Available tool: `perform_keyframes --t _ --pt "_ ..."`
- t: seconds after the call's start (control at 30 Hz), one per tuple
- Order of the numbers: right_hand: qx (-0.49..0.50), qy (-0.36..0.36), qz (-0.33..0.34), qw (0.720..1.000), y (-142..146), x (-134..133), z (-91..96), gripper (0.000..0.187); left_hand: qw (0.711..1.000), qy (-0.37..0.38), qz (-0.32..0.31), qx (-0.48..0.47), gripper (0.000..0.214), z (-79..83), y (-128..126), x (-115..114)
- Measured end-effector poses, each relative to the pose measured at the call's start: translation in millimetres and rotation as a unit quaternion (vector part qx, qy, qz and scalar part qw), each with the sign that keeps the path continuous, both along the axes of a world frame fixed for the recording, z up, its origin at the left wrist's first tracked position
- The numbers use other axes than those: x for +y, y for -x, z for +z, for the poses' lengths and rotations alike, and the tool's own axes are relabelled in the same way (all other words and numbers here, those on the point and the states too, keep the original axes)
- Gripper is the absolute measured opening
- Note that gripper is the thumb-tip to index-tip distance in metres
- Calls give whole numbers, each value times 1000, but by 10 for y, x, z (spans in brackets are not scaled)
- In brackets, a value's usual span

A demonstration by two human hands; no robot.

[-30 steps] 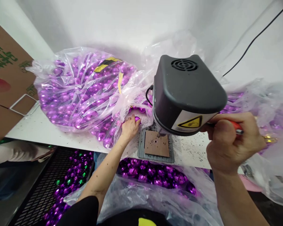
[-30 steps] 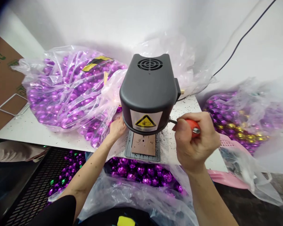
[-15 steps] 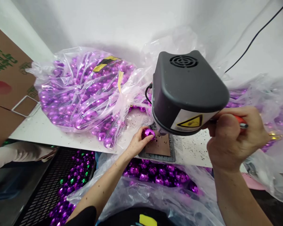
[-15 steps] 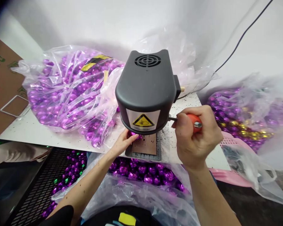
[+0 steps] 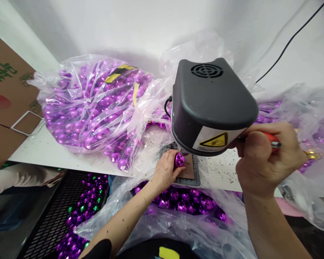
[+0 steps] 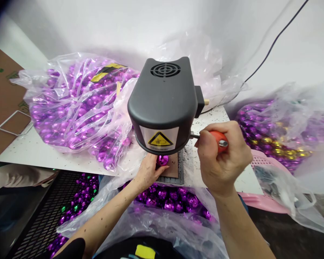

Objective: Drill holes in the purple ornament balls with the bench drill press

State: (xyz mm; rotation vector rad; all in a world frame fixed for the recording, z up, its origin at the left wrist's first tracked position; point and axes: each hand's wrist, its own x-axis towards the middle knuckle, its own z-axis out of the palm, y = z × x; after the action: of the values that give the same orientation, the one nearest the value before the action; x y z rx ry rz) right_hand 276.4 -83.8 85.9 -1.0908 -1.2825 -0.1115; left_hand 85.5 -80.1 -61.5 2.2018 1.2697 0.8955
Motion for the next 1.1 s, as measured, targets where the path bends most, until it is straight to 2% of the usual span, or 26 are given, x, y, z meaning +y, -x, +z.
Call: perform_keyframes --t 0.17,0.3,0.43,0.5,0.67,0.83,1.1 --pt "7 -3 9 1000 13 -1 19 23 999 2 49 -15 50 -59 -76 -35" --pt "6 -16 -7 1000 46 -16 -13 23 999 7 32 -35 52 -94 -81 -34" --pt "-8 -64 -24 998 71 -93 -157 12 999 31 20 -33 51 -101 -74 -25" --pt "-25 -83 -1 996 68 -152 -261 13 999 42 10 -30 49 -101 -75 -18" --pt "-56 -40 71 995 22 -293 -470 19 998 61 -9 -30 41 -110 -76 -9" --pt "-104 -45 46 993 7 -309 -542 11 997 72 -18 -28 32 -115 -79 -17" --pt "-114 -31 10 993 20 -325 -657 14 998 55 -15 -26 29 -163 -76 -18"
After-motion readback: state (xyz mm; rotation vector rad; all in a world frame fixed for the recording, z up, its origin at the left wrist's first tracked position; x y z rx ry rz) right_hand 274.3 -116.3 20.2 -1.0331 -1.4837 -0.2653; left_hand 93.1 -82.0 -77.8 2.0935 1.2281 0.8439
